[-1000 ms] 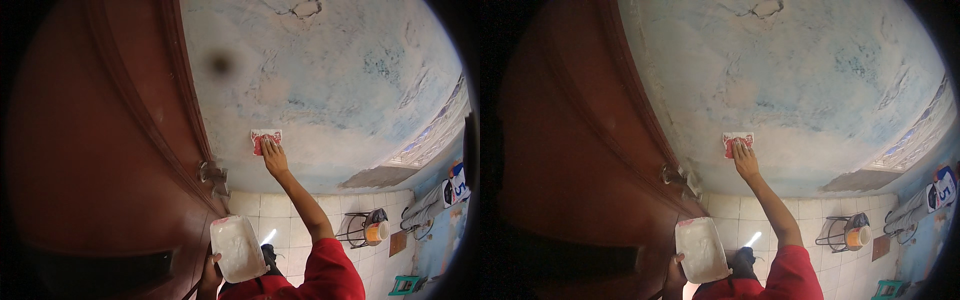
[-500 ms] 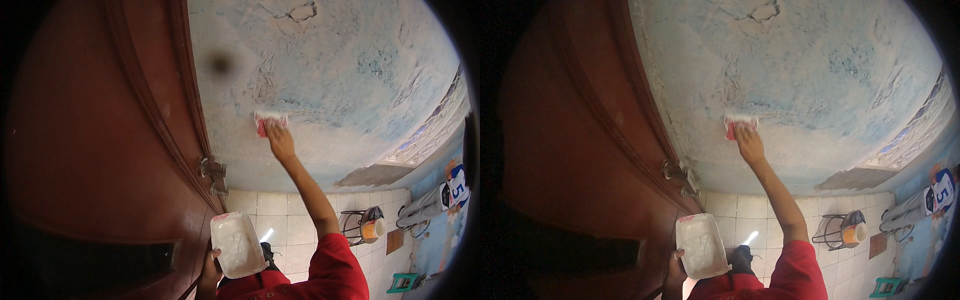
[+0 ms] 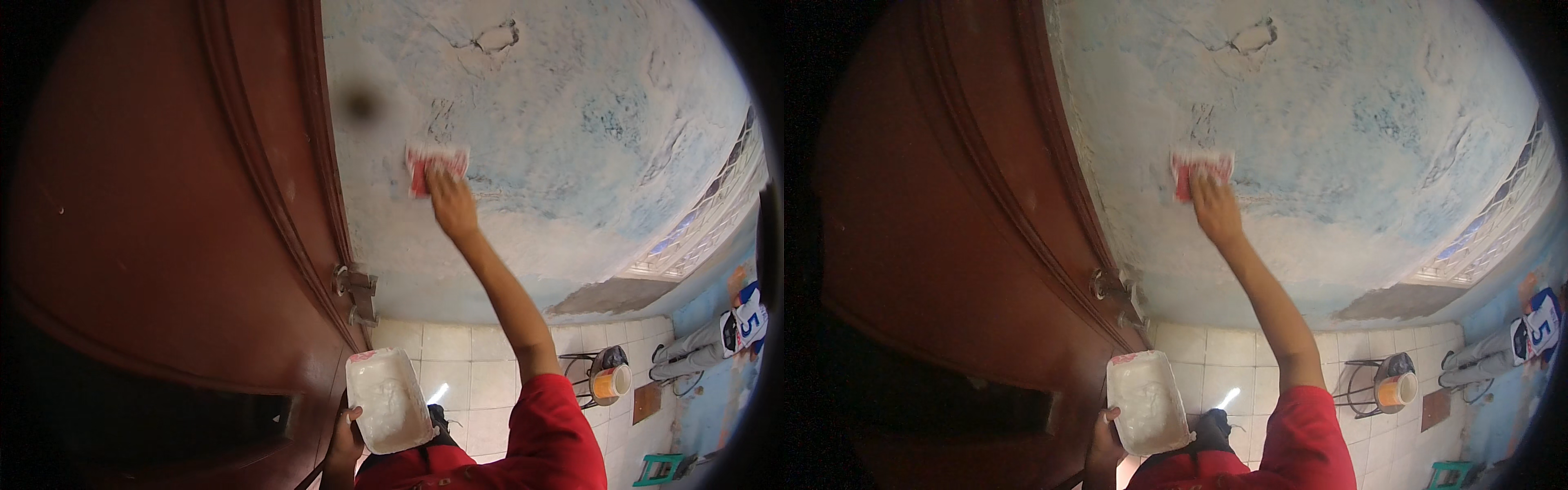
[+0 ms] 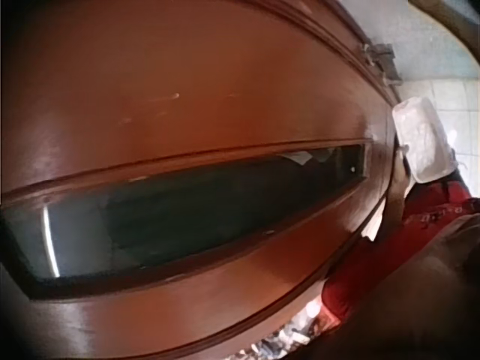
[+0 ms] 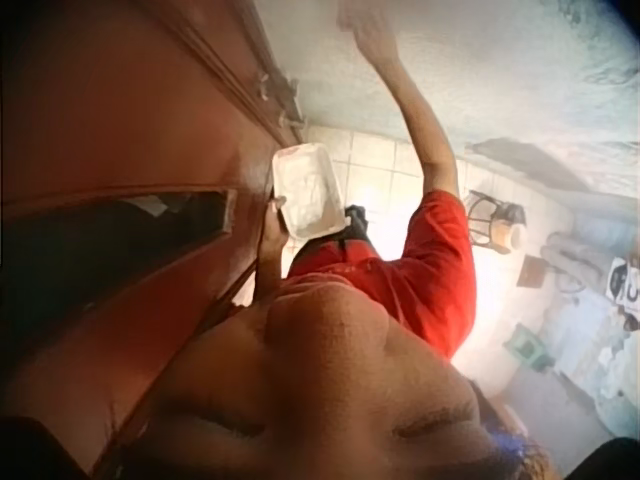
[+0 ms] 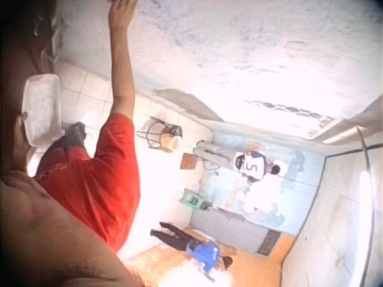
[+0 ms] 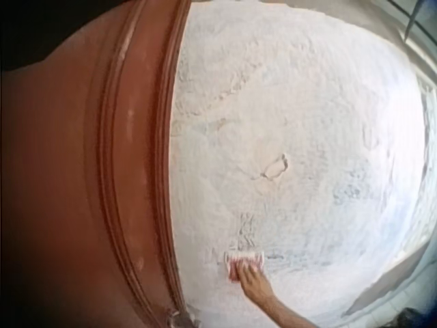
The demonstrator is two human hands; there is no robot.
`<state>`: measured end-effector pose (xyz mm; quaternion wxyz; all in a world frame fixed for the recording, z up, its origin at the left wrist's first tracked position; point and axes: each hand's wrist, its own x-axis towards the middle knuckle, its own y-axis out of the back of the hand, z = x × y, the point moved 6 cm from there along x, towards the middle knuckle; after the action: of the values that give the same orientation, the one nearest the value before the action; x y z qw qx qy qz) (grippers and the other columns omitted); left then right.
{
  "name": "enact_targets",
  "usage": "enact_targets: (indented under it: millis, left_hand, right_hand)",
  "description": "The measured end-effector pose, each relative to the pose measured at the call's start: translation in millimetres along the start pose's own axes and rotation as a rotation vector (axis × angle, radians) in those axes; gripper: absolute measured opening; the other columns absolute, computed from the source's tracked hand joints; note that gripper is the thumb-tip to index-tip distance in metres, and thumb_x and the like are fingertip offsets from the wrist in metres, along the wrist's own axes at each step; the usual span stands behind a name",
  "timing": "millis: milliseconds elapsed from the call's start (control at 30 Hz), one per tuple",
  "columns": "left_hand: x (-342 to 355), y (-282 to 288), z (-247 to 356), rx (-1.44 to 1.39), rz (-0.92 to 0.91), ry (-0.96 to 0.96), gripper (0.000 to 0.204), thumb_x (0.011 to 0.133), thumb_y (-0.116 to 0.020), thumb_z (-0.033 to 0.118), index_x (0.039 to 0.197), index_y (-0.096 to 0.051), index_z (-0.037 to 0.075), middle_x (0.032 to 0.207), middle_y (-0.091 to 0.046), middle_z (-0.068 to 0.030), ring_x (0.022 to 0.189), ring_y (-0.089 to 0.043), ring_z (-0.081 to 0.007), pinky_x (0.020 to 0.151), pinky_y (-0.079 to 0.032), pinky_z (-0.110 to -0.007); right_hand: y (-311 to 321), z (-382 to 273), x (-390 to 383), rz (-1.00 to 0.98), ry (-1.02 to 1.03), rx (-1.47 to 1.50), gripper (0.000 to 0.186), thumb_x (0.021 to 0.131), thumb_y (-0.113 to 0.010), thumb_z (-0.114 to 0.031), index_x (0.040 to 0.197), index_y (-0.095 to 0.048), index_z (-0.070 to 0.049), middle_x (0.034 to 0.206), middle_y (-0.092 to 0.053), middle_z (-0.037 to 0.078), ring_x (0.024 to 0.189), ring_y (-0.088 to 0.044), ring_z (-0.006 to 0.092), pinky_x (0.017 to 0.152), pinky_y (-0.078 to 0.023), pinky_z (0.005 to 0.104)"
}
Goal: The person applies white plaster to a wall using a putty knife, repeatedly loading the knife from a container and smoothing the material over a damaged section of the wall.
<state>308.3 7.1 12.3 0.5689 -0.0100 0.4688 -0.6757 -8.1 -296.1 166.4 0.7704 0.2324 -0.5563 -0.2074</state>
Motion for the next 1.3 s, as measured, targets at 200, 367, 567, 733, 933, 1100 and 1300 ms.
enact_targets:
  millis: [200, 367, 567, 733, 933, 1100, 1300]
  left_hand:
    - [1.2, 4.0, 2.5, -0.008, -0.022, 0.035, 0.079, 0.077, -0.065, 0.038, 0.142, -0.043, 0.0, 0.135, -0.055, -0.0181, 0.122, -0.056, -0.0342, 0.104, -0.045, -0.047]
    - [2.2, 11.9, 0.5, 0.025, -0.023, 0.012, 0.076, 0.077, -0.065, 0.038, 0.139, -0.046, -0.002, 0.131, -0.058, -0.0187, 0.12, -0.057, -0.0336, 0.103, -0.046, -0.047]
    - [-2.1, 9.8, -7.9, 0.017, 0.053, 0.04, 0.074, 0.078, -0.065, 0.035, 0.137, -0.047, -0.005, 0.126, -0.061, -0.0194, 0.114, -0.062, -0.0329, 0.101, -0.048, -0.045]
    - [-8.6, 18.8, -9.4, -0.006, 0.074, 0.094, 0.074, 0.077, -0.064, 0.033, 0.138, -0.047, -0.005, 0.125, -0.063, -0.0187, 0.112, -0.063, -0.033, 0.099, -0.049, -0.044]
    - [-17.3, 23.5, -11.3, 0.019, 0.105, 0.107, 0.074, 0.076, -0.063, 0.035, 0.137, -0.048, -0.005, 0.125, -0.063, -0.0205, 0.11, -0.064, -0.0331, 0.097, -0.051, -0.044]
    - [-21.5, 8.8, -10.4, 0.057, 0.039, 0.104, 0.071, 0.077, -0.063, 0.037, 0.131, -0.054, -0.008, 0.119, -0.066, -0.0211, 0.107, -0.066, -0.0334, 0.095, -0.052, -0.044]
    - [-15.8, 22.2, -25.7, 0.055, 0.016, 0.119, 0.073, 0.077, -0.064, 0.038, 0.132, -0.052, -0.008, 0.121, -0.065, -0.0216, 0.107, -0.066, -0.0335, 0.096, -0.052, -0.044]
  right_hand:
    - [-51.5, -31.5, -85.1, -0.378, -0.025, 0.148, 0.049, 0.09, -0.05, -0.014, 0.136, -0.051, 0.003, 0.13, -0.061, 0.021, 0.119, -0.06, 0.0319, 0.104, -0.044, 0.0475]
    - [53.2, 4.8, 56.2, 0.137, -0.041, 0.148, 0.051, 0.086, -0.053, -0.007, 0.136, -0.051, 0.002, 0.124, -0.062, 0.021, 0.115, -0.059, 0.0345, 0.095, -0.047, 0.0437]
    - [1.1, -1.0, 28.9, 0.103, -0.016, -0.049, 0.055, 0.088, -0.052, -0.009, 0.141, -0.047, 0.002, 0.135, -0.057, 0.019, 0.124, -0.054, 0.0325, 0.098, -0.045, 0.0438]
    - [-97.6, -47.4, -139.2, -0.119, 0.02, -0.007, 0.057, 0.09, -0.05, -0.012, 0.145, -0.042, 0.002, 0.14, -0.054, 0.019, 0.127, -0.053, 0.0297, 0.099, -0.045, 0.0418]
    - [-79.7, -53.8, -121.9, -0.313, -0.048, 0.129, 0.053, 0.09, -0.05, -0.012, 0.141, -0.046, 0.003, 0.134, -0.057, 0.02, 0.125, -0.056, 0.0298, 0.098, -0.047, 0.0405]
    - [14.8, -6.0, 3.9, -0.11, -0.125, 0.192, 0.052, 0.087, -0.052, -0.009, 0.138, -0.049, 0.002, 0.13, -0.059, 0.021, 0.121, -0.058, 0.031, 0.098, -0.047, 0.0406]
    - [-42.9, -35.5, -40.7, -0.026, -0.024, 0.055, 0.05, 0.089, -0.049, -0.008, 0.137, -0.048, 0.004, 0.133, -0.058, 0.021, 0.115, -0.06, 0.0321, 0.093, -0.049, 0.0422]
